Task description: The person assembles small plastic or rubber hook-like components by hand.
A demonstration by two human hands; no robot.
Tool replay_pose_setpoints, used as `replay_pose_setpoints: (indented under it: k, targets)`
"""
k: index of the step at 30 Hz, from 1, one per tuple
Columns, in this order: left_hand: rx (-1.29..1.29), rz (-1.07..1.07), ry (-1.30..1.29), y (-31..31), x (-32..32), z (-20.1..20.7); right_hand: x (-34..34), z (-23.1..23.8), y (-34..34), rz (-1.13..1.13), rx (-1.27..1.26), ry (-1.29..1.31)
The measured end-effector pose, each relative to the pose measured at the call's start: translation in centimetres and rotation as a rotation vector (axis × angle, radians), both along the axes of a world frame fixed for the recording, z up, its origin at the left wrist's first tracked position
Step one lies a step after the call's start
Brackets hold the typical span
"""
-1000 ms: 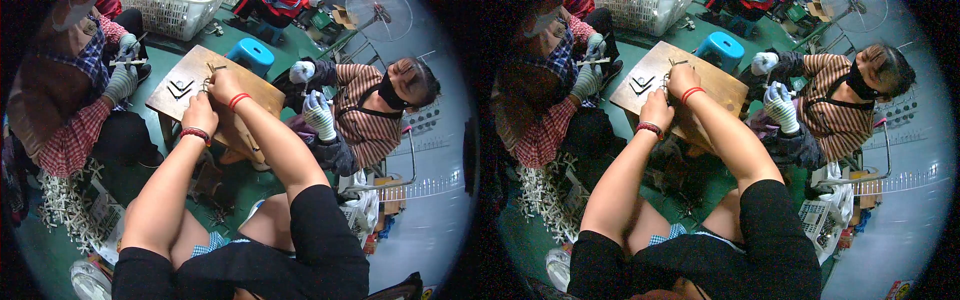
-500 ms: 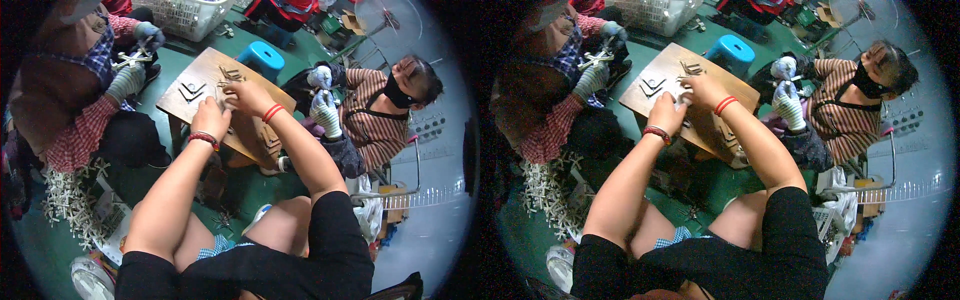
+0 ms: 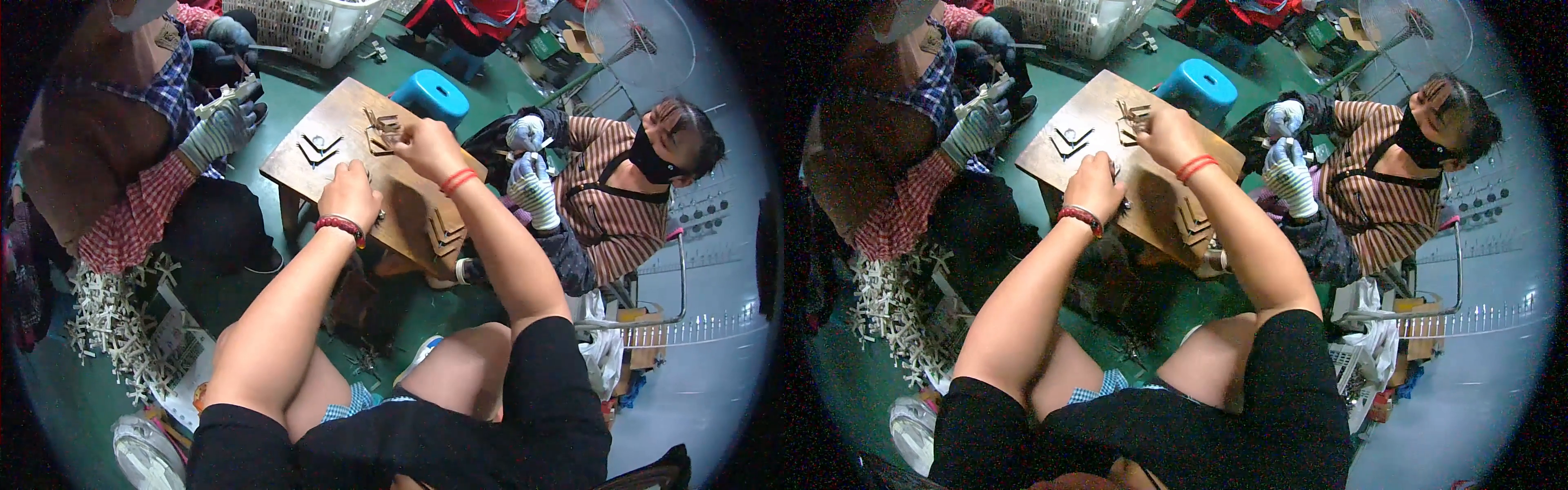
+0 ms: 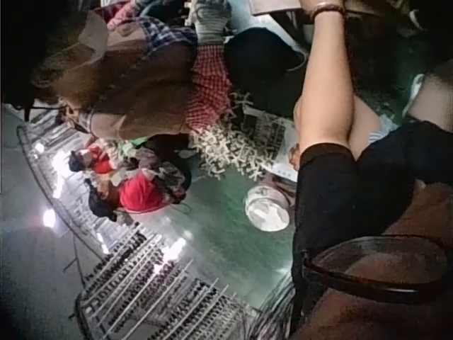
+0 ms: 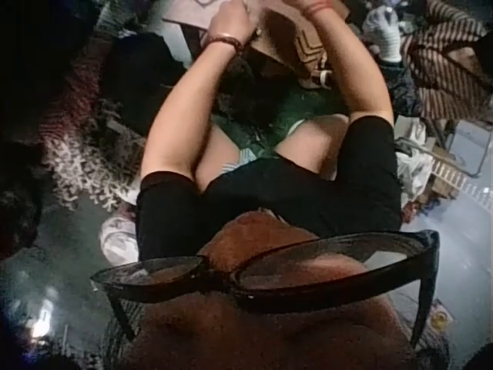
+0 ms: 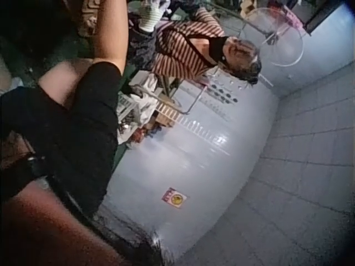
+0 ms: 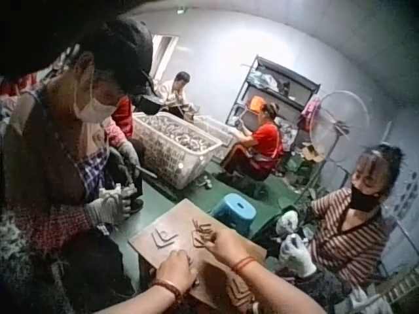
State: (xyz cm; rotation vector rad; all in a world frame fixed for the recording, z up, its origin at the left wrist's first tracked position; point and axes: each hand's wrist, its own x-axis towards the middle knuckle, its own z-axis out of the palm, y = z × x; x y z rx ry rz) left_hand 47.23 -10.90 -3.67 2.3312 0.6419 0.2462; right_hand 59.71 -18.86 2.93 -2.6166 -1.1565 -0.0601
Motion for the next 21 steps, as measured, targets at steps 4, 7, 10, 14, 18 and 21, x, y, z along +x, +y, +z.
replay_pose_setpoints:
  k: [4,7,10,14,18,21]
  targets:
    - [0.036,-0.011,0.020,0.2,0.2,-0.2,-1.7,-0.7,-3.9,0.011,-0.197,-0.040]
    - [0.048,0.008,-0.010,0.2,0.3,0.2,-3.1,-1.2,-5.5,-0.013,-0.243,-0.030]
    - [0.069,-0.029,-0.024,0.9,0.4,0.4,-3.6,-1.2,-6.4,-0.043,-0.209,-0.002]
    - [-0.003,0.032,-0.099,0.9,1.0,1.2,-3.8,-1.3,-7.0,-0.030,-0.171,0.005]
    - [0.086,0.012,-0.060,0.2,1.7,0.9,-4.2,-1.9,-6.4,-0.031,-0.275,0.013]
    - [0.202,-0.057,-0.003,-0.6,2.0,0.8,-4.9,-2.3,-6.1,-0.001,-0.253,-0.007]
